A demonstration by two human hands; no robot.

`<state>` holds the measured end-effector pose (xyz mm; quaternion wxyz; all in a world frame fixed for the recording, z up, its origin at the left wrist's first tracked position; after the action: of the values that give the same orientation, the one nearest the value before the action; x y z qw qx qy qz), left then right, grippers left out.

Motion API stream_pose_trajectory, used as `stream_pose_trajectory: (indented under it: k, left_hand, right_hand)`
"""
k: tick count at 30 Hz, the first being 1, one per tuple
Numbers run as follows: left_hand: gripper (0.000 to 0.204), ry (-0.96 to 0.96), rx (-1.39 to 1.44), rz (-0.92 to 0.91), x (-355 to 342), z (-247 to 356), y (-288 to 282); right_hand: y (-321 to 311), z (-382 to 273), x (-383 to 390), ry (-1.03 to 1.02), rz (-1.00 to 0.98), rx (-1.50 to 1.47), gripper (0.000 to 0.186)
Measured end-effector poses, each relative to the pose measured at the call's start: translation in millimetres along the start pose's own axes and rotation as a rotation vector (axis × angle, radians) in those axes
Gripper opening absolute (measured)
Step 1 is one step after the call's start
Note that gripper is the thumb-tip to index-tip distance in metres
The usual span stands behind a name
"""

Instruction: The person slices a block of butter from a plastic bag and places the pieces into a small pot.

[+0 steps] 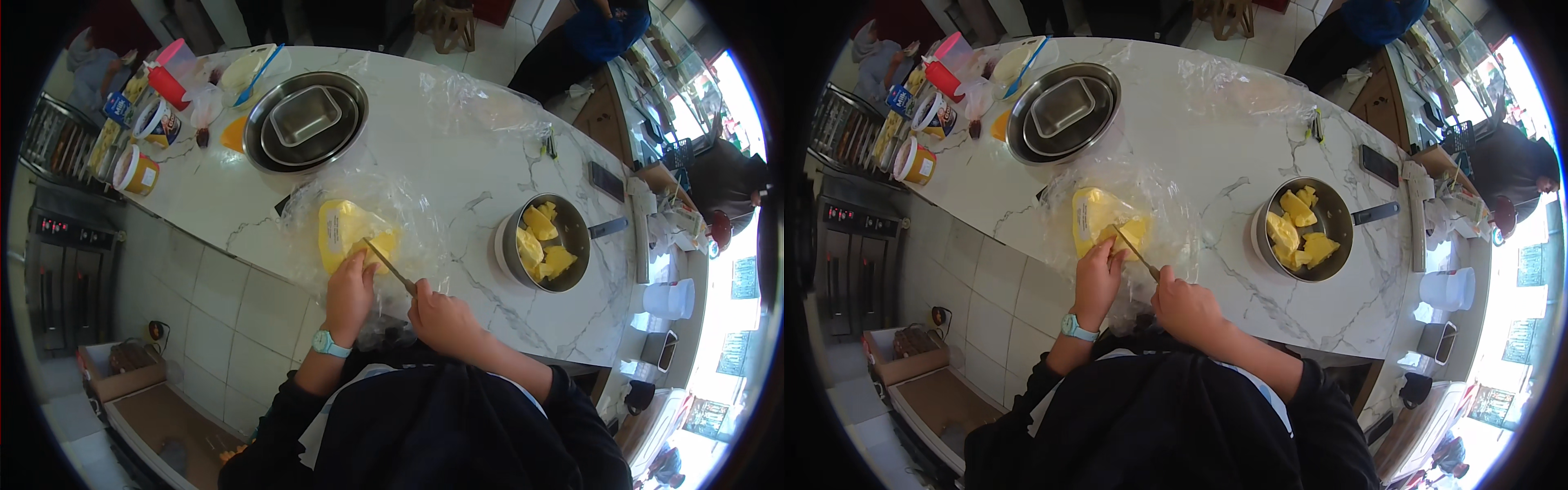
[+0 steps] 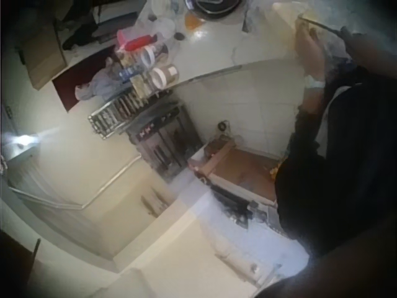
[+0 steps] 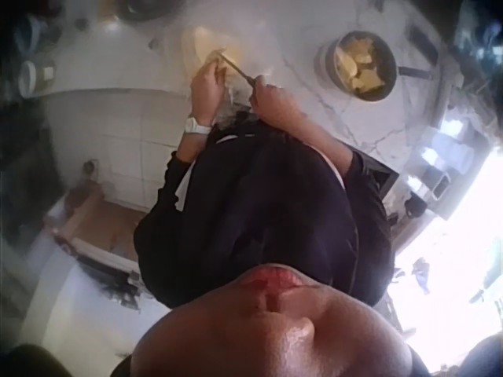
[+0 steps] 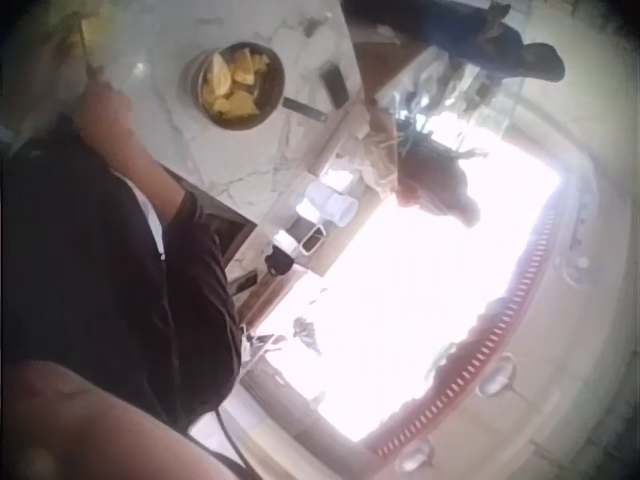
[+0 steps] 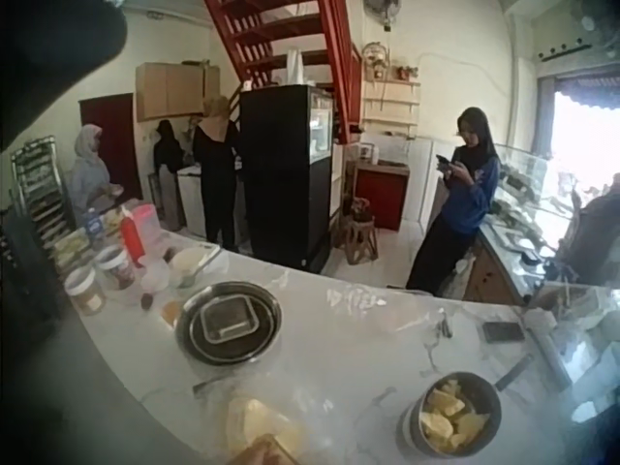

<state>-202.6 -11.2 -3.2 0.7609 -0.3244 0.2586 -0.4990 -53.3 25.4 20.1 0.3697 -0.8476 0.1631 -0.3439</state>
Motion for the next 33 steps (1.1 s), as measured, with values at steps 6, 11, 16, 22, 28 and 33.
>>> stream_pose_trajectory:
  k: [6,11,16,22,28,33]
  left_hand:
    - [0.03,-0.107,-0.062,-0.16,-8.5,3.6,11.7]
    - [0.03,-0.09,-0.068,-0.163,-7.4,-1.1,13.4]
    - [0.029,-0.123,0.01,-0.12,-8.1,-6.0,8.2]
    - [0.031,0.011,-0.073,-0.104,-8.2,8.1,10.0]
    - [0.034,0.086,-0.091,-0.187,-3.3,2.7,8.4]
    - [0.038,0.063,-0.181,-0.206,-3.6,20.9,-2.5]
  right_hand:
    - [19.1,1.9,-12.8,0.056,-0.02,-0.018,0.025]
    - [8.8,-1.2,-23.0,0.183,-0.164,-0.078,0.022]
    - [29.8,2.8,-34.5,0.189,-0.202,-0.099,0.022]
    - [68.5,29.3,-44.1,0.222,-0.059,-0.103,0.025]
    - [45.5,46.5,-47.3,0.053,-0.218,-0.505,0.03]
    - [14.8,48.2,-14.3,-0.071,0.023,-0.198,0.032]
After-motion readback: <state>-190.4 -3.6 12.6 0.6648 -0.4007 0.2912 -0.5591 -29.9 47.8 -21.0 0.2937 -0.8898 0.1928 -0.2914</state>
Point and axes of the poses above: each hand's wrist, its own x-axis away from the middle knuckle, its own y-axis out of the palm, z = x × y, the point moved 8 cm from there along -x, towards the middle knuckle, and after that the axes turned 7 degrees about -z, right-handed, at the moved point
